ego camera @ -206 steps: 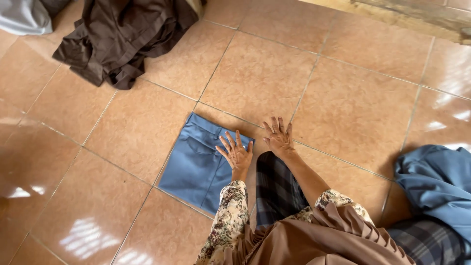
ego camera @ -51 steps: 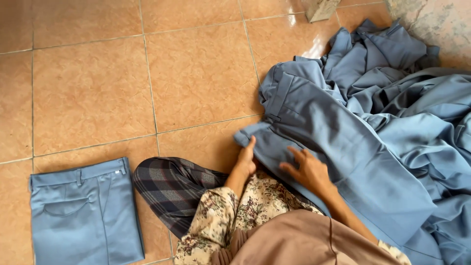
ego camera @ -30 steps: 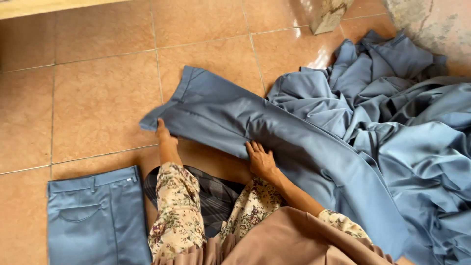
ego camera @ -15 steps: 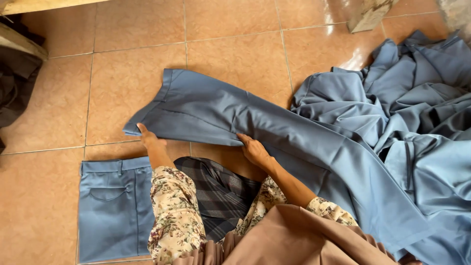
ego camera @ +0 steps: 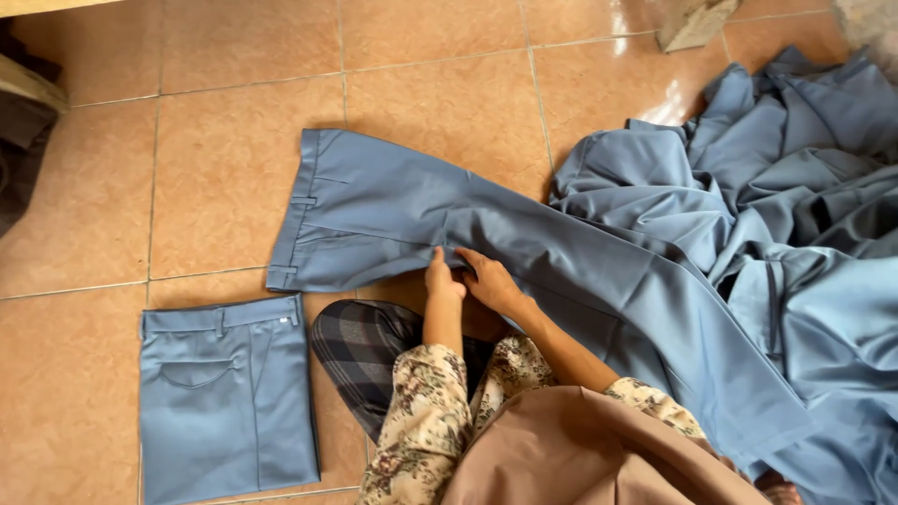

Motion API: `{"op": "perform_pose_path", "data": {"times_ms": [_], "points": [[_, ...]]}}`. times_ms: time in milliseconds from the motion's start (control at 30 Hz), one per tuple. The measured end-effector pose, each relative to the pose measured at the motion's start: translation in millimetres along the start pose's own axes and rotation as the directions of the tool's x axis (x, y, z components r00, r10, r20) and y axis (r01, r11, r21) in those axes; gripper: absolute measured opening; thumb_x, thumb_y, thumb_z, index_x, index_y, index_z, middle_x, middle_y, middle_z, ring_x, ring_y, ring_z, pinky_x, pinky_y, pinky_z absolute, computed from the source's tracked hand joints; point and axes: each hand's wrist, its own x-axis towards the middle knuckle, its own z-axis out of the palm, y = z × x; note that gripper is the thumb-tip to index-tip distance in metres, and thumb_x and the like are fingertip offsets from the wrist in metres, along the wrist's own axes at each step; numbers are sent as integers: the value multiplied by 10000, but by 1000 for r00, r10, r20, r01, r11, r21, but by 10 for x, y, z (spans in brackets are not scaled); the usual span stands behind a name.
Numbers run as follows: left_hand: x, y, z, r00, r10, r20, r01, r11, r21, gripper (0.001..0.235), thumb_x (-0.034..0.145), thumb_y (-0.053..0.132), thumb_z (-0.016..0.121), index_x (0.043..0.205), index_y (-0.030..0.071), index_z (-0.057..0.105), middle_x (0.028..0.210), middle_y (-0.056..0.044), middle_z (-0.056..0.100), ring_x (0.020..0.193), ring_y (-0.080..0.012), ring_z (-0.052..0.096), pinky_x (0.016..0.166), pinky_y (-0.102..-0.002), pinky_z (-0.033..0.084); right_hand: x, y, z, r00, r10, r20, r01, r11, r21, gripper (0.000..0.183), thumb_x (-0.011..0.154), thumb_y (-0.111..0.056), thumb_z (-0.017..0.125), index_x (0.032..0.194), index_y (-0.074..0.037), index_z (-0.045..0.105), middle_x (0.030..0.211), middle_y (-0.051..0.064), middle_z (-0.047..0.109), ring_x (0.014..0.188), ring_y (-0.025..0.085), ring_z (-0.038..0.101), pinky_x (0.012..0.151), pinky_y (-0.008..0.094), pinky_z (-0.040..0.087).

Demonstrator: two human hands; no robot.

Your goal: The person sits on a tiled floor and folds a pair of blue trousers by hand. They smooth the fabric, fold the legs together, and then fold the garment into a neat rectangle before placing it aside.

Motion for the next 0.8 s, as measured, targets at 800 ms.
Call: {"op": "perform_pose_path", "data": {"times_ms": [800], "points": [[1783, 2833, -2264, 735, 676, -64, 66, 23, 998, 895, 799, 269, 786, 1537, 75, 317, 1528, -140, 470, 1434, -336, 420, 1176, -626, 171, -121, 292, -340, 974, 147, 171, 5, 742, -670, 733, 1013, -58, 420, 1641, -351, 183, 1720, -84, 176, 1589, 289, 113, 1190, 674, 196]]}}
